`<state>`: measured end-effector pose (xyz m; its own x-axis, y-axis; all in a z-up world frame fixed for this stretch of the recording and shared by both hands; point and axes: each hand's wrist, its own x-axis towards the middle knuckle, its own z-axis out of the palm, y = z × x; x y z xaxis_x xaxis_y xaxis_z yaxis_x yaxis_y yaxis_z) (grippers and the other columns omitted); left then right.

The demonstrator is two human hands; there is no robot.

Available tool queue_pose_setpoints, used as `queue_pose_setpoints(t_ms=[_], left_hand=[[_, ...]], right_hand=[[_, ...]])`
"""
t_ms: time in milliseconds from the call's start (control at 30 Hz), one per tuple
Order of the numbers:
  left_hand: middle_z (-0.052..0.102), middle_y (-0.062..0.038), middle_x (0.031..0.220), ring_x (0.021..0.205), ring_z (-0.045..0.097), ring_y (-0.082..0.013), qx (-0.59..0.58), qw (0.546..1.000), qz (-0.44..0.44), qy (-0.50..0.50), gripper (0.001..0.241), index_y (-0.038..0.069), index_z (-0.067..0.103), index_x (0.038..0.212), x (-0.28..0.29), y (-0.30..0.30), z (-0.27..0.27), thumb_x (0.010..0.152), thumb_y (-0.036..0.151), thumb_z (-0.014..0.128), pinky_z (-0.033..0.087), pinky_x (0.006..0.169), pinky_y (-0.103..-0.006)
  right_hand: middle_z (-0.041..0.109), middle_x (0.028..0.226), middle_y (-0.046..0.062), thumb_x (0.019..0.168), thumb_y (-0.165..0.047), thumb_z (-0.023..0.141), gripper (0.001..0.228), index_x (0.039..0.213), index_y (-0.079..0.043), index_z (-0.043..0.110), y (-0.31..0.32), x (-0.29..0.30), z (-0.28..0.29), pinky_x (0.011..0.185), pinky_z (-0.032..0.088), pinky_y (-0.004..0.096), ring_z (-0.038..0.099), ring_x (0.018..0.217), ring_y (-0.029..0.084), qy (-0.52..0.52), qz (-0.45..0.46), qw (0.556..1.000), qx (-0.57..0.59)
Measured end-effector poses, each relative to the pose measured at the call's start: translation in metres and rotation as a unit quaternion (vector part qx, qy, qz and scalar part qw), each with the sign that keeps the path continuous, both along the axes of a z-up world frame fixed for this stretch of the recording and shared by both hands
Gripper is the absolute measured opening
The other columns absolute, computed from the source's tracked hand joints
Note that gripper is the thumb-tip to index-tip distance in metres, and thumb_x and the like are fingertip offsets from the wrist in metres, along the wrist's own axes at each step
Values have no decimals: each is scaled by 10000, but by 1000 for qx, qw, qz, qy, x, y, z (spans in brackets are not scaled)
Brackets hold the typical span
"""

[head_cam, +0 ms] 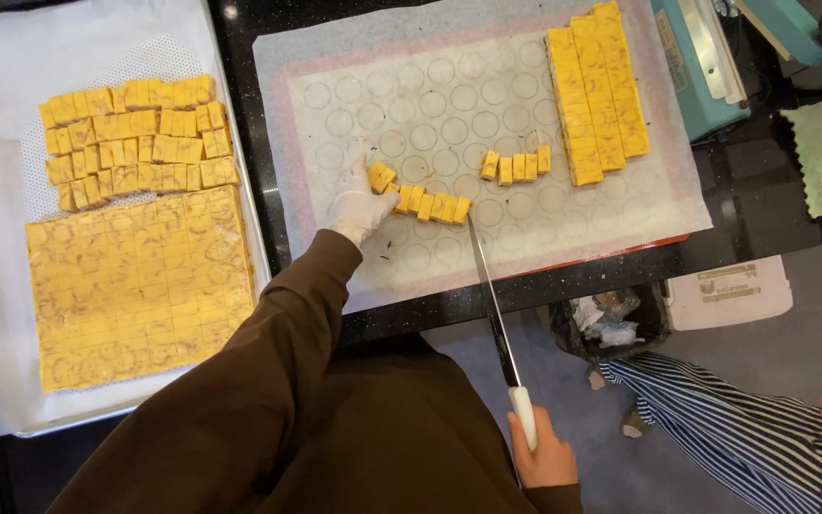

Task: Cutting yellow pastry strips into small uniform squares using a knife on a silicone mat

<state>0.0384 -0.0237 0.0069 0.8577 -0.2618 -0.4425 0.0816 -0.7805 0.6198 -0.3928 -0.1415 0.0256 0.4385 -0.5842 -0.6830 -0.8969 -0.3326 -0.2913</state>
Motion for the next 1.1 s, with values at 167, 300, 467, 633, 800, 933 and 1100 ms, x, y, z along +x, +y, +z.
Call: queue_pose_setpoints(t_ms=[167,300,467,633,800,933,1100], left_hand=[[424,-119,1402,1223,445,-288,47,997,-46,40,952,272,173,1541,19,-22,10,690,393,584,398,986,-384],[445,-114,1396,1233,473,-275,73,990,-123,-6,1018,235,177,1537,21,-26,21,686,511,664,430,956,-387],[97,-192,1592,1452,59,-439,190,929,-248,-197,1449,74,30,1540,-20,-41,26,531,918,636,41,1147,-592],[66,-290,1571,1411,49,-562,282,882,-254,-279,1541,89,64,1548,-50,-80,44,444,1077,484,66,1120,-650],[-148,-258,1590,1411,-86,-582,368,893,-258,-22,1391,161,-84,1560,-38,-88,75,583,967,492,47,1070,-737],[-120,-244,1598,1411,-97,-574,376,882,-274,-66,1342,191,2,1568,-33,-74,50,576,947,497,22,1034,-771],[-72,-238,1598,1425,-79,-533,332,838,-407,-151,1395,132,9,1558,-20,-42,45,533,933,514,47,1058,-737]], right_hand=[[702,783,75,873,-566,472,377,1129,-306,564,10,-18,-3,683,478,441,670,778,408,26,-9,1000,14],[674,709,15,875,-566,478,370,1128,-322,593,9,-23,10,633,480,373,696,662,300,47,-22,998,29],[710,735,79,860,-547,506,370,1098,-280,600,-9,-25,7,705,491,391,709,763,333,20,-41,999,-8],[652,713,52,892,-540,464,401,1130,-247,601,-28,13,26,655,456,397,656,670,333,10,-35,999,-31],[694,792,51,869,-564,459,487,1223,-257,594,-35,31,22,633,458,388,677,701,287,-24,-42,998,-47],[602,649,44,872,-534,508,401,1096,-229,639,-32,52,24,604,426,363,626,595,257,-74,-35,996,-45],[449,491,119,967,-321,481,370,1094,-1,617,-24,89,16,310,335,345,373,326,180,-237,-234,901,279]])
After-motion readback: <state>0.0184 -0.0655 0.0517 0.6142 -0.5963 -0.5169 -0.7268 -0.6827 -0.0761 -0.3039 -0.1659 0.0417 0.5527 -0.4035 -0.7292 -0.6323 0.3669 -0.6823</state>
